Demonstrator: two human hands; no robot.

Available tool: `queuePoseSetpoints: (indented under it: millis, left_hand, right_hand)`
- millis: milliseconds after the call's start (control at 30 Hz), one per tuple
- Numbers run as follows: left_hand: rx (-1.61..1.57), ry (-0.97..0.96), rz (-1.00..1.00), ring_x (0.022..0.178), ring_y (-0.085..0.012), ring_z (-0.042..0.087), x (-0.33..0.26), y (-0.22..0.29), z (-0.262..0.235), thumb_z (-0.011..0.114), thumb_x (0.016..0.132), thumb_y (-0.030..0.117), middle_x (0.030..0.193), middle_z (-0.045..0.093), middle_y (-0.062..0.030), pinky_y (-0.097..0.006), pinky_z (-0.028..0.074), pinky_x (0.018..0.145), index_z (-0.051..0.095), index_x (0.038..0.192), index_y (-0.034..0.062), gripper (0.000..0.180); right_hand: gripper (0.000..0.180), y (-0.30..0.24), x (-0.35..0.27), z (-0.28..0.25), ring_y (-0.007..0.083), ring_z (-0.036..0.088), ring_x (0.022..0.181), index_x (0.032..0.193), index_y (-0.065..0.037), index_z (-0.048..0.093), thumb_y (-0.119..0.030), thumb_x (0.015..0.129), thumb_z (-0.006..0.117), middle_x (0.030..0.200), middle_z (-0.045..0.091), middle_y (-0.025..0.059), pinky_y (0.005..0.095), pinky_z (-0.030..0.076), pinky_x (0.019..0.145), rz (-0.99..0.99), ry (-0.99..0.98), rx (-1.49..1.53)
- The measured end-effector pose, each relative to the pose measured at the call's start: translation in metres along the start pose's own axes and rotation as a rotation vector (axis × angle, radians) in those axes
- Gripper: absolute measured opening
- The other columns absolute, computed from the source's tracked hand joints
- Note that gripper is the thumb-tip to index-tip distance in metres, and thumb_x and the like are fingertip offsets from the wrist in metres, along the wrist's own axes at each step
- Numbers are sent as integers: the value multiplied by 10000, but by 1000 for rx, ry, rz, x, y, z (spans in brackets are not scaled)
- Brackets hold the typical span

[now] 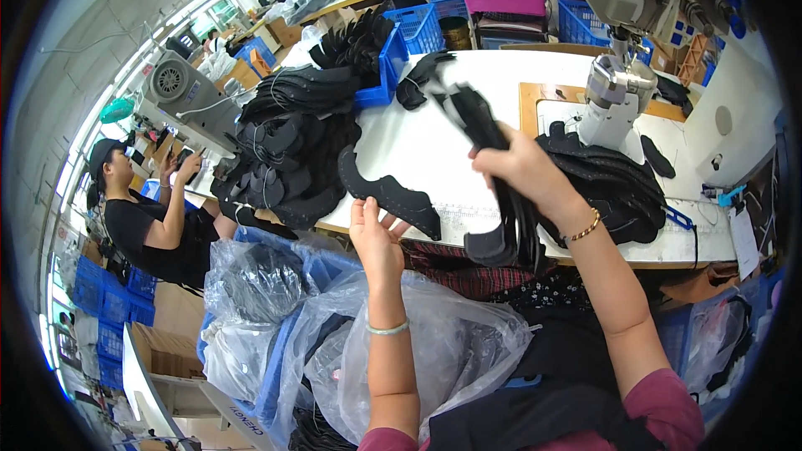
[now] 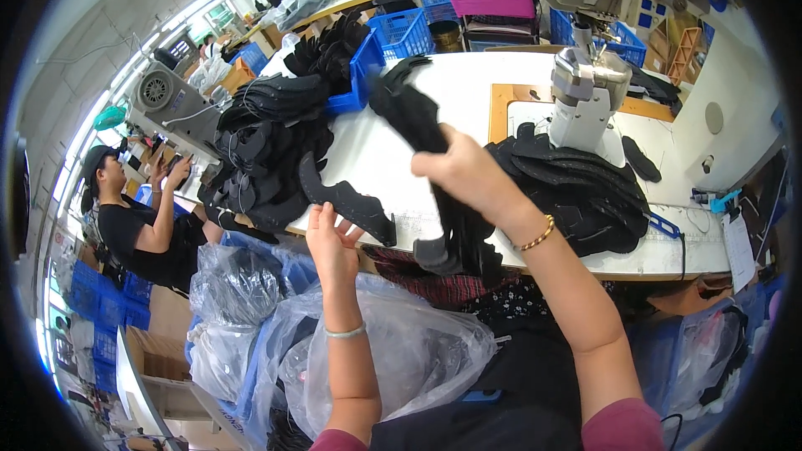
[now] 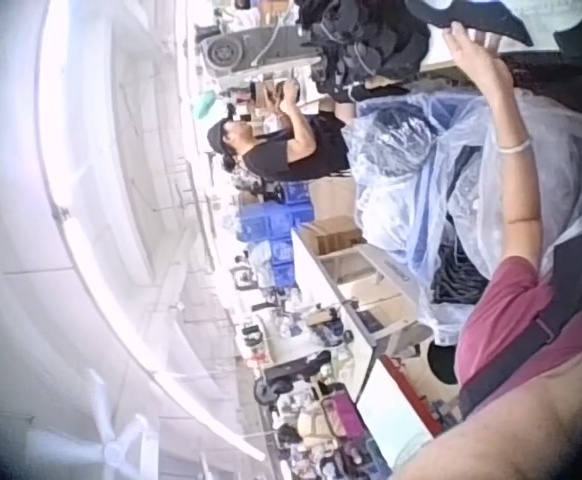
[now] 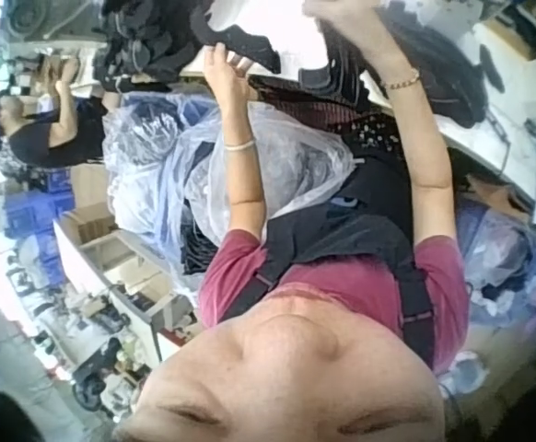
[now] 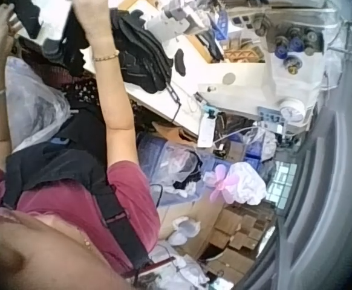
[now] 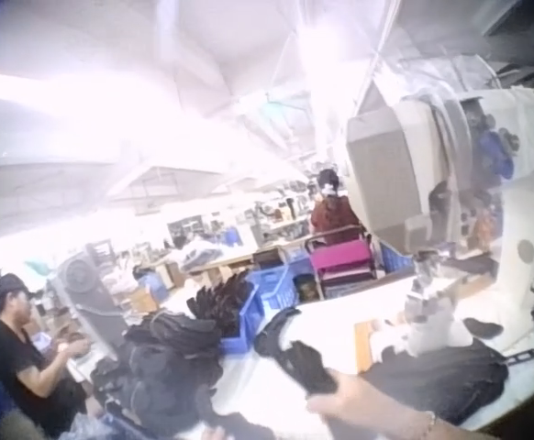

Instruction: The operator organizes and bundles black shoe upper components using elastic bands in a manufacturing facility.

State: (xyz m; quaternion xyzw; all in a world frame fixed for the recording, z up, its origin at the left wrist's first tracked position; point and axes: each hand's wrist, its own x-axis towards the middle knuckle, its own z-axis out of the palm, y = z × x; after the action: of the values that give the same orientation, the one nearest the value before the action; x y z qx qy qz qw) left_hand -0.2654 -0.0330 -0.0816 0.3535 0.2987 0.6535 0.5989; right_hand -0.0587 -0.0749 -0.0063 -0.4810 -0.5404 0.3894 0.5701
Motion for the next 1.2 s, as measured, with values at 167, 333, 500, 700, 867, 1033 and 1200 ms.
queuePoseSetpoints:
  millis: [167, 333, 500, 700, 867, 1033, 1200]
  left_hand:
    - [527, -122, 81, 624, -60, 479, -43, -2, 40, 442, 948, 123, 807, 552, -15, -193, 389, 513, 527, 1054, 16, 173]
    - [201, -124, -39, 724, -107, 587, -90, 25, 52, 412, 935, 48, 867, 606, -67, -218, 479, 577, 544, 1040, -20, 182]
    - [171, -567, -6, 875, -185, 644, -99, 48, 66, 450, 919, 52, 960, 646, -155, -262, 547, 656, 572, 1044, -88, 223]
    - [719, -495, 86, 875, -252, 661, -1, 13, 102, 459, 941, 204, 1008, 650, -173, -314, 559, 710, 608, 1015, -100, 346]
    - [1162, -371, 349, 850, -316, 652, 155, -47, 81, 501, 867, 131, 994, 643, -231, -351, 523, 755, 646, 996, -49, 264]
    - [1598, -242, 712, 963, -402, 584, 251, -81, 90, 489, 843, 110, 1008, 622, -256, -419, 464, 859, 631, 1032, -63, 292]
    - [1686, -256, 565, 1024, -394, 566, 312, -111, 78, 583, 848, 204, 1077, 597, -274, -431, 443, 900, 585, 1106, -79, 383]
  right_hand:
    - [479, 9, -25, 40, 340, 583, 897, 1026, 88, 485, -201, 700, 684, 924, 564, 230, 388, 482, 767, -198, -174, -519]
    - [571, -16, -69, 29, 357, 578, 864, 1025, 66, 475, -269, 652, 749, 855, 555, 200, 421, 488, 743, -309, -154, -814]
    - [593, -90, -102, -33, 349, 605, 844, 1052, 70, 484, -245, 626, 749, 921, 575, 209, 404, 500, 740, -53, -291, -889]
    - [605, -99, -91, -99, 326, 541, 928, 1130, 26, 502, -95, 588, 741, 970, 549, 152, 384, 459, 782, -217, 145, -1575]
    - [587, -5, -53, -140, 279, 488, 1009, 1139, -14, 504, -130, 621, 754, 1043, 507, 128, 358, 394, 888, -315, -48, -1430]
    - [636, -19, -60, -150, 262, 479, 1078, 1206, -44, 485, -123, 637, 756, 1105, 507, 103, 373, 373, 940, -377, -32, -1366]
    - [597, -23, -55, -157, 271, 498, 1061, 1165, -42, 516, -156, 634, 764, 1093, 520, 104, 389, 383, 932, -413, -117, -1344]
